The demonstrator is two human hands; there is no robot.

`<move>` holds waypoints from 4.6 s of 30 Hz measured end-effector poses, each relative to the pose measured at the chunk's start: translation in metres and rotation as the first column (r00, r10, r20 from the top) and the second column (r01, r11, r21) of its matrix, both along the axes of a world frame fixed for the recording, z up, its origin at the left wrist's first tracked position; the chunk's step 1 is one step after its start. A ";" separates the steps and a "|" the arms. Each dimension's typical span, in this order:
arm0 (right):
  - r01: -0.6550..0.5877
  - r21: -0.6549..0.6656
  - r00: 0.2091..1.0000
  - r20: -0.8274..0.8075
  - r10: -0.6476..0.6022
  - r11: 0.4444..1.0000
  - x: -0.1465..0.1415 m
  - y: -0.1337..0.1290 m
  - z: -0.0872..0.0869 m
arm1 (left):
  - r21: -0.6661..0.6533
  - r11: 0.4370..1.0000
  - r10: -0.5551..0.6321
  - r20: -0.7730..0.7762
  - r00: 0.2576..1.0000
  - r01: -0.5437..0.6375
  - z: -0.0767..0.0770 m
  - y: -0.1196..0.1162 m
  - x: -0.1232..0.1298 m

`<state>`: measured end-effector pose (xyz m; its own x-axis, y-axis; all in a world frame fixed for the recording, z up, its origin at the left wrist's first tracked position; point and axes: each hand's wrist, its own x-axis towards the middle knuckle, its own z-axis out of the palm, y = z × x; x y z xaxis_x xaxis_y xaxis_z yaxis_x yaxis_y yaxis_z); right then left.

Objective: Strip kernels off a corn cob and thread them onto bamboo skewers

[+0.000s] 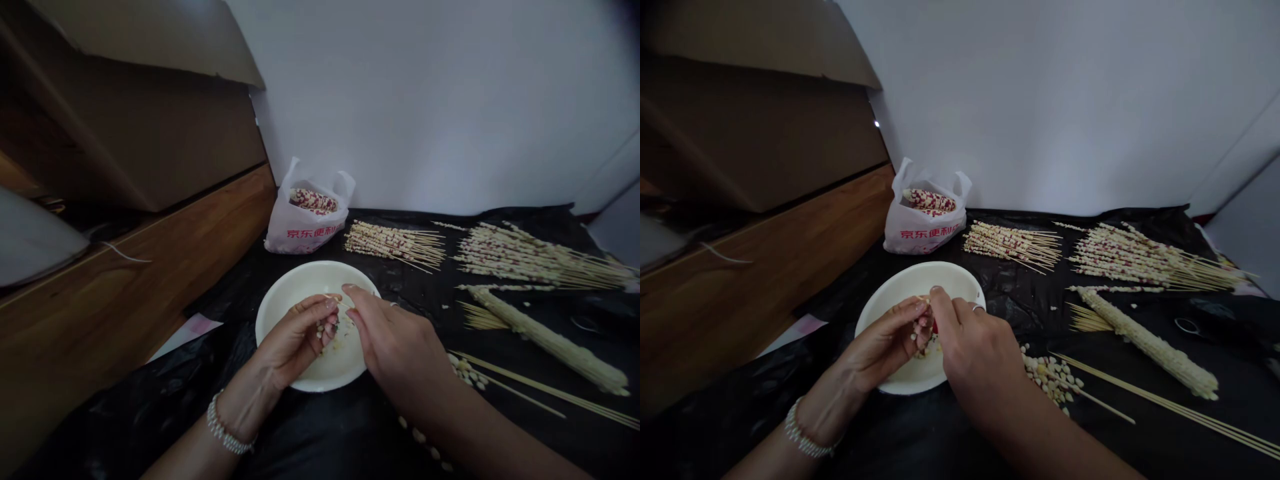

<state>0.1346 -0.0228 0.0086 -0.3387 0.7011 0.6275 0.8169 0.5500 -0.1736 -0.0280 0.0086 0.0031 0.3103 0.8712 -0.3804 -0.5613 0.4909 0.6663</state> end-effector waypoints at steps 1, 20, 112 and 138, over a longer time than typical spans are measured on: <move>-0.004 -0.008 1.000 -0.007 0.004 1.000 0.000 0.000 0.000 | 0.002 1.000 -0.024 0.001 1.000 0.024 0.000 -0.001 0.000; 0.031 -0.007 0.999 0.032 -0.030 1.000 0.006 0.005 0.004 | -0.160 0.982 0.109 0.077 0.991 -0.095 0.005 0.003 0.002; 0.041 0.041 0.996 0.083 -0.044 0.998 0.007 0.006 0.006 | -0.079 0.973 0.218 0.012 0.976 -0.216 0.003 0.010 -0.004; 0.024 -0.048 0.988 0.155 -0.017 0.999 0.008 0.004 0.009 | 0.023 0.996 0.084 -0.038 0.996 -0.083 0.001 0.005 -0.003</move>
